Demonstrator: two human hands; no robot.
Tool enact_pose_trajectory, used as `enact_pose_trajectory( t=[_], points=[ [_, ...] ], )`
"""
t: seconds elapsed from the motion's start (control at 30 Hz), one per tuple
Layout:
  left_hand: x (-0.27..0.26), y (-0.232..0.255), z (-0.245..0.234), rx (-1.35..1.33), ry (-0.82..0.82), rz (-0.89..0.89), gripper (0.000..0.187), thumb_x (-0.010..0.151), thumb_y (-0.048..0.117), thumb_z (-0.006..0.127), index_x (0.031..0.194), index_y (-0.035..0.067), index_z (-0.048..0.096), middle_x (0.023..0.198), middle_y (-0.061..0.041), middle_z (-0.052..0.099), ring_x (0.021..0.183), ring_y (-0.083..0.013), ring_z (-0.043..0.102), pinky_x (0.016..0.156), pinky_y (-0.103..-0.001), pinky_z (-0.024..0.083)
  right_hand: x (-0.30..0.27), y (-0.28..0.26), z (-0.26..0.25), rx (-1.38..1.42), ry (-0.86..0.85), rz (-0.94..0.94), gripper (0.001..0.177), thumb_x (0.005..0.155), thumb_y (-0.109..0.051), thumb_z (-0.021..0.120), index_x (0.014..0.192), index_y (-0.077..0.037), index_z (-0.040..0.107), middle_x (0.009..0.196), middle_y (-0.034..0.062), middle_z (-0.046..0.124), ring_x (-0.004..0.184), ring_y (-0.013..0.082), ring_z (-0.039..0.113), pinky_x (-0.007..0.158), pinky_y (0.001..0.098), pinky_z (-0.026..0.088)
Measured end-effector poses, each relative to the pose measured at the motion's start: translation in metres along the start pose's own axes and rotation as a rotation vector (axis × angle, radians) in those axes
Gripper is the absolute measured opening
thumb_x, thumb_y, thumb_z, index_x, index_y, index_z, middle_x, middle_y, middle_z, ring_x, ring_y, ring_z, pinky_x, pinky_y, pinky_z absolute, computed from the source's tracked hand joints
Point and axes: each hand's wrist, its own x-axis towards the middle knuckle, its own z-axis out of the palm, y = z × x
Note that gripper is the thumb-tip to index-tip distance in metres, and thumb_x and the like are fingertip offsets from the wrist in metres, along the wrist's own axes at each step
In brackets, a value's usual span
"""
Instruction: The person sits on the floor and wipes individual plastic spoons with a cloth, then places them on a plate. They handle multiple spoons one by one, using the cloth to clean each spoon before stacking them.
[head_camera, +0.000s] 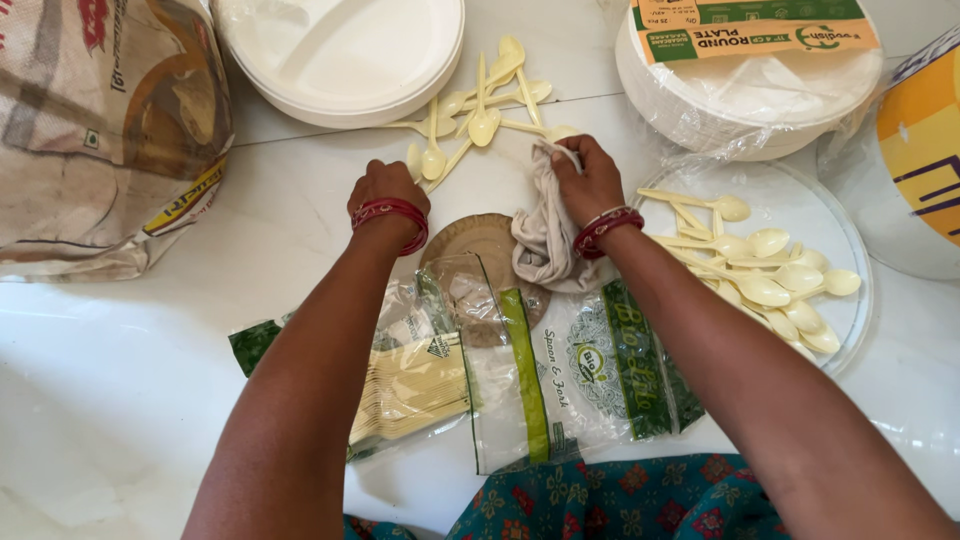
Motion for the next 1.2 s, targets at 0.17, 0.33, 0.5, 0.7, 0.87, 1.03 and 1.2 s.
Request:
enact_pose_trajectory(
  t=[0.17, 0.33, 0.5, 0.7, 0.87, 1.03, 1.2],
  points=[
    [0.008, 0.016, 0.001, -0.098, 0.06, 0.177, 0.03, 0.1, 0.031, 0.062, 0.115, 0.007, 0.072, 0.124, -0.021, 0.06, 0.106, -0.0395, 0.066, 0.091, -0.049, 0.053, 0.011, -0.001, 0.0, -0.065, 0.108, -0.066, 0.026, 0.099, -0.023, 0.063, 0.12, -0.009, 0.064, 0.107, 0.0107, 0.073, 0.095, 0.0209, 0.07, 0.087, 0.0327, 0.054],
    [0.025, 0.043, 0.016, -0.327, -0.138, 0.383, 0.026, 0.09, 0.023, 0.065, 0.107, 0.005, 0.073, 0.101, -0.019, 0.073, 0.097, -0.0336, 0.072, 0.088, -0.043, 0.054, 0.004, -0.017, 0.011, -0.103, 0.213, -0.351, 0.024, 0.105, -0.025, 0.063, 0.123, -0.008, 0.066, 0.113, 0.0113, 0.069, 0.101, 0.0245, 0.069, 0.089, 0.0359, 0.055],
    [0.02, 0.075, 0.024, -0.463, -0.212, 0.432, 0.025, 0.091, 0.02, 0.061, 0.108, 0.005, 0.071, 0.099, -0.018, 0.075, 0.096, -0.0338, 0.074, 0.087, -0.043, 0.056, -0.023, -0.045, 0.018, -0.222, 0.23, -0.64, 0.019, 0.105, -0.024, 0.066, 0.12, -0.013, 0.072, 0.115, 0.0116, 0.057, 0.1, 0.0294, 0.067, 0.084, 0.0399, 0.056],
    [0.008, 0.092, 0.015, -0.413, -0.074, 0.546, 0.026, 0.096, 0.02, 0.051, 0.109, 0.011, 0.072, 0.103, -0.017, 0.074, 0.1, -0.0372, 0.069, 0.089, -0.048, 0.053, -0.022, -0.063, 0.005, -0.315, 0.228, -0.506, 0.017, 0.105, -0.029, 0.063, 0.115, -0.017, 0.072, 0.117, 0.0116, 0.056, 0.09, 0.0266, 0.069, 0.075, 0.0413, 0.056],
    [0.009, 0.092, 0.015, -0.369, -0.017, 0.555, 0.026, 0.096, 0.02, 0.048, 0.106, 0.009, 0.07, 0.101, -0.018, 0.073, 0.099, -0.0378, 0.069, 0.089, -0.049, 0.052, -0.001, -0.053, 0.002, -0.326, 0.184, -0.481, 0.028, 0.109, -0.035, 0.053, 0.118, -0.013, 0.069, 0.111, 0.0136, 0.056, 0.094, 0.0316, 0.066, 0.081, 0.0433, 0.055],
    [0.01, 0.084, 0.02, -0.427, 0.163, 0.69, 0.025, 0.094, 0.019, 0.053, 0.104, 0.007, 0.073, 0.098, -0.017, 0.071, 0.093, -0.0382, 0.068, 0.084, -0.048, 0.052, 0.032, -0.03, 0.005, -0.301, 0.135, -0.412, 0.035, 0.111, -0.035, 0.045, 0.113, -0.008, 0.067, 0.104, 0.016, 0.061, 0.097, 0.0351, 0.063, 0.087, 0.0442, 0.05],
    [0.016, 0.085, 0.015, -0.876, -0.186, 0.294, 0.029, 0.099, 0.024, 0.052, 0.111, 0.01, 0.075, 0.075, 0.0, 0.067, 0.066, -0.0173, 0.063, 0.068, -0.036, 0.05, 0.056, -0.016, 0.002, 0.0, 0.155, -0.122, 0.032, 0.102, -0.032, 0.045, 0.11, -0.006, 0.061, 0.098, 0.0075, 0.067, 0.093, 0.0258, 0.065, 0.086, 0.0379, 0.05]
  ],
)
